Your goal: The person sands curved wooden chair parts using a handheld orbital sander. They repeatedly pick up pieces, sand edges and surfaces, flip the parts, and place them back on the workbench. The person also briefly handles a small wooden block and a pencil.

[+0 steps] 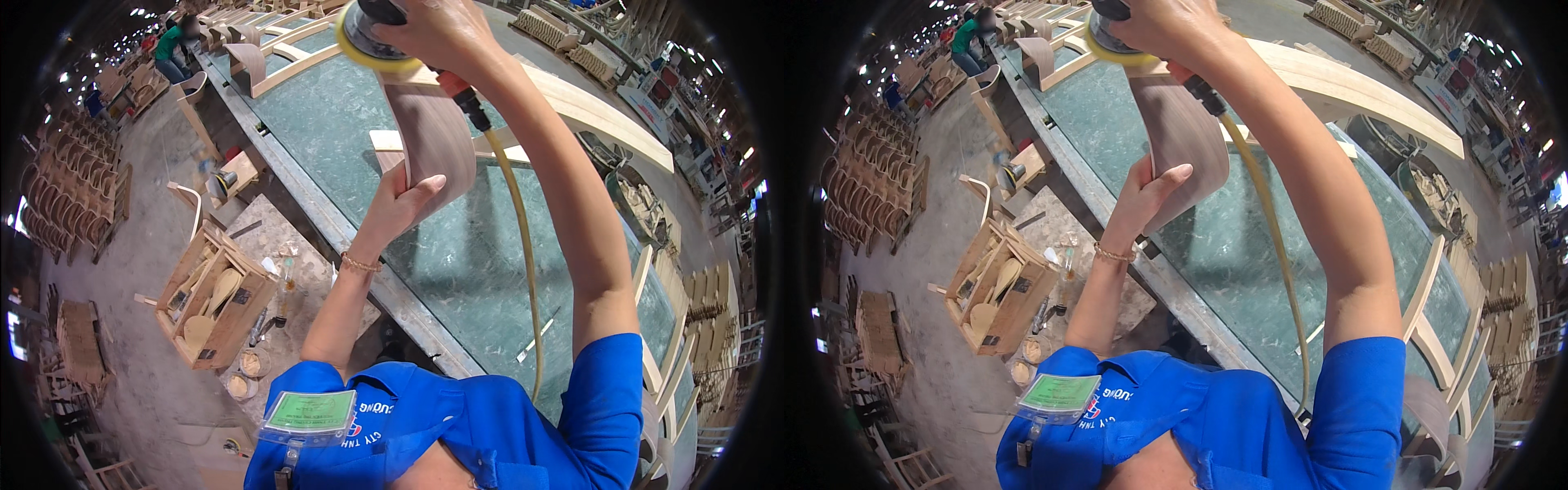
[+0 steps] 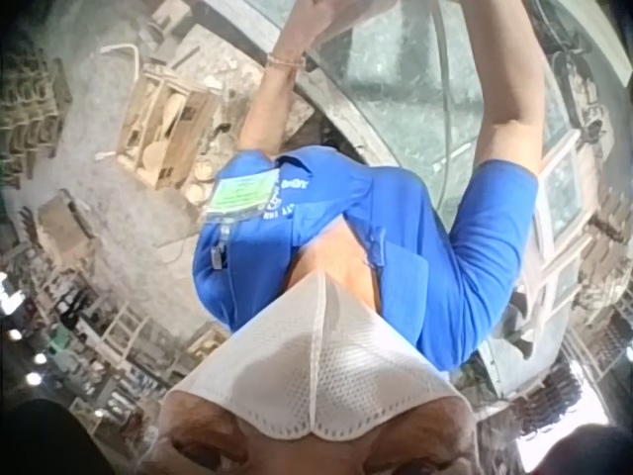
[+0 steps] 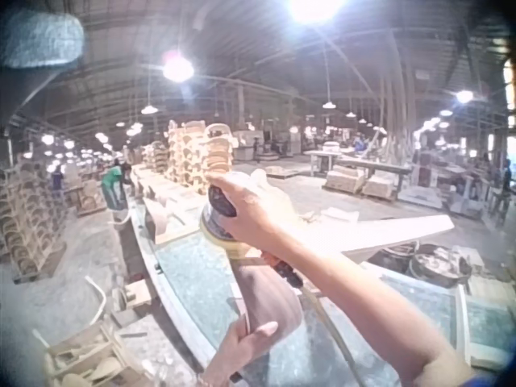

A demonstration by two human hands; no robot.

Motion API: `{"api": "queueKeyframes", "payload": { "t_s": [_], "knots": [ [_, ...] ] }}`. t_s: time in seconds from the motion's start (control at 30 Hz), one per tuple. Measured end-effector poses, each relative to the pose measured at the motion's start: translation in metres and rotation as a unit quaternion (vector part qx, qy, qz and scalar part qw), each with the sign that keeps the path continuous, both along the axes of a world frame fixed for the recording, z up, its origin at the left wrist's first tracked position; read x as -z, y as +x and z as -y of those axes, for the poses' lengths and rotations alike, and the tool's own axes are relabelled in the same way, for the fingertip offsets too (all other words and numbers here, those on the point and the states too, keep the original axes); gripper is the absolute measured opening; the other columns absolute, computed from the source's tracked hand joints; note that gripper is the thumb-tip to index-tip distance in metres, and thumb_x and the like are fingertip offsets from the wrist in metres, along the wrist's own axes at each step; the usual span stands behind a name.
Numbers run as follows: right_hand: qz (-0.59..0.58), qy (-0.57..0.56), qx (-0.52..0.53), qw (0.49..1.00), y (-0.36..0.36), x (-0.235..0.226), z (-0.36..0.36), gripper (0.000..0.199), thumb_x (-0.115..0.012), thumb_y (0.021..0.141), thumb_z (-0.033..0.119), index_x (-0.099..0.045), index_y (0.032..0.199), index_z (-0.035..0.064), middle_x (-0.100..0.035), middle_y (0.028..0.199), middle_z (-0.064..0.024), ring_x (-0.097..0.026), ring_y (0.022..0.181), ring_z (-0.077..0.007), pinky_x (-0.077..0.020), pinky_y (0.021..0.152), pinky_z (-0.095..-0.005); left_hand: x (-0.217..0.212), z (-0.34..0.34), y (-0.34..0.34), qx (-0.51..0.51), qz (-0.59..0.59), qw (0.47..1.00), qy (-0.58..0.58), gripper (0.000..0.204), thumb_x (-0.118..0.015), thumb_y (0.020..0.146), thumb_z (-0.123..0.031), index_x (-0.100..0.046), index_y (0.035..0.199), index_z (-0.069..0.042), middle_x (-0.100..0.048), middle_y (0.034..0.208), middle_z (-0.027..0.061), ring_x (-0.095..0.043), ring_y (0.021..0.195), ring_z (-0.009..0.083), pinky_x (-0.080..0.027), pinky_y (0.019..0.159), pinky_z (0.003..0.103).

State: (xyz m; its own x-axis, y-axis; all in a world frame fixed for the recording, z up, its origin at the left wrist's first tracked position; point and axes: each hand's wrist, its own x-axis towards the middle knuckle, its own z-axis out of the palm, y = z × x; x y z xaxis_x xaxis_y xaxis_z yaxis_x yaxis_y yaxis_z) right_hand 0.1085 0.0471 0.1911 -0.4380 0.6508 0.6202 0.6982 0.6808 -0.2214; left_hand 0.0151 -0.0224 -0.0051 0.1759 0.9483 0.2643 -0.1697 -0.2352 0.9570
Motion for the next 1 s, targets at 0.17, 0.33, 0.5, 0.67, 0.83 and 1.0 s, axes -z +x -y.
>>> {"api": "queueKeyframes", "payload": {
  "t_s": [0.17,0.33,0.5,0.67,0.83,1.0],
  "knots": [
    [-0.003,0.099,-0.059,0.993,-0.001,0.014,-0.004,0.057,-0.064,0.079,0.017,-0.051,0.134,0.0202,-0.059,0.125,-0.0124,-0.056,0.111,-0.0348,-0.0481,0.092,-0.0407,-0.001,0.004,-0.001,0.010,0.022,1.000,-0.014,0.042,-0.066,0.089,-0.023,-0.056,0.121,0.003,-0.064,0.109,0.0054,-0.058,0.098,0.0099,-0.047,0.087,0.027],
    [-0.024,0.061,-0.055,0.996,0.000,-0.001,-0.009,0.054,-0.064,0.079,0.019,-0.052,0.132,0.0175,-0.061,0.122,-0.0129,-0.058,0.109,-0.0328,-0.0482,0.091,-0.0404,-0.005,0.003,0.007,0.027,0.036,0.999,-0.003,0.031,-0.062,0.091,-0.017,-0.060,0.115,0.002,-0.065,0.103,0.0018,-0.057,0.093,0.0067,-0.047,0.083,0.023],
    [0.082,0.045,-0.029,0.995,0.042,0.036,0.015,0.067,-0.072,0.078,0.020,-0.046,0.137,0.0399,-0.056,0.102,-0.0182,-0.066,0.089,-0.0355,-0.0552,0.076,-0.0433,-0.006,0.001,0.001,0.017,0.013,1.000,-0.013,0.032,-0.061,0.092,-0.015,-0.058,0.118,0.003,-0.064,0.106,0.0022,-0.057,0.093,0.0069,-0.046,0.085,0.024],
    [0.062,0.016,0.034,0.997,0.136,0.047,0.043,0.069,-0.072,0.079,0.018,-0.044,0.139,0.0387,-0.054,0.100,-0.0160,-0.063,0.093,-0.0289,-0.0540,0.082,-0.0395,0.014,0.009,0.012,0.039,0.056,0.998,0.010,0.040,-0.065,0.091,-0.016,-0.053,0.124,0.004,-0.062,0.116,0.0058,-0.056,0.103,0.0104,-0.045,0.092,0.027],
    [0.059,-0.014,0.052,0.997,0.129,0.045,0.051,0.075,-0.074,0.075,0.007,-0.045,0.139,0.0363,-0.056,0.105,-0.0147,-0.060,0.097,-0.0293,-0.0524,0.090,-0.0408,0.018,0.014,0.010,0.043,0.017,0.999,-0.014,0.042,-0.066,0.091,-0.016,-0.052,0.124,0.005,-0.062,0.115,0.0054,-0.057,0.101,0.0092,-0.045,0.090,0.026],
    [0.073,0.009,0.035,0.997,0.046,0.031,0.048,0.074,-0.075,0.075,0.011,-0.046,0.139,0.0352,-0.056,0.102,-0.0162,-0.059,0.096,-0.0318,-0.0507,0.084,-0.0430,0.018,0.020,0.011,0.051,0.023,0.998,-0.022,0.037,-0.064,0.092,-0.016,-0.054,0.121,0.004,-0.062,0.109,0.0030,-0.056,0.097,0.0076,-0.046,0.086,0.024]
  ]
}}
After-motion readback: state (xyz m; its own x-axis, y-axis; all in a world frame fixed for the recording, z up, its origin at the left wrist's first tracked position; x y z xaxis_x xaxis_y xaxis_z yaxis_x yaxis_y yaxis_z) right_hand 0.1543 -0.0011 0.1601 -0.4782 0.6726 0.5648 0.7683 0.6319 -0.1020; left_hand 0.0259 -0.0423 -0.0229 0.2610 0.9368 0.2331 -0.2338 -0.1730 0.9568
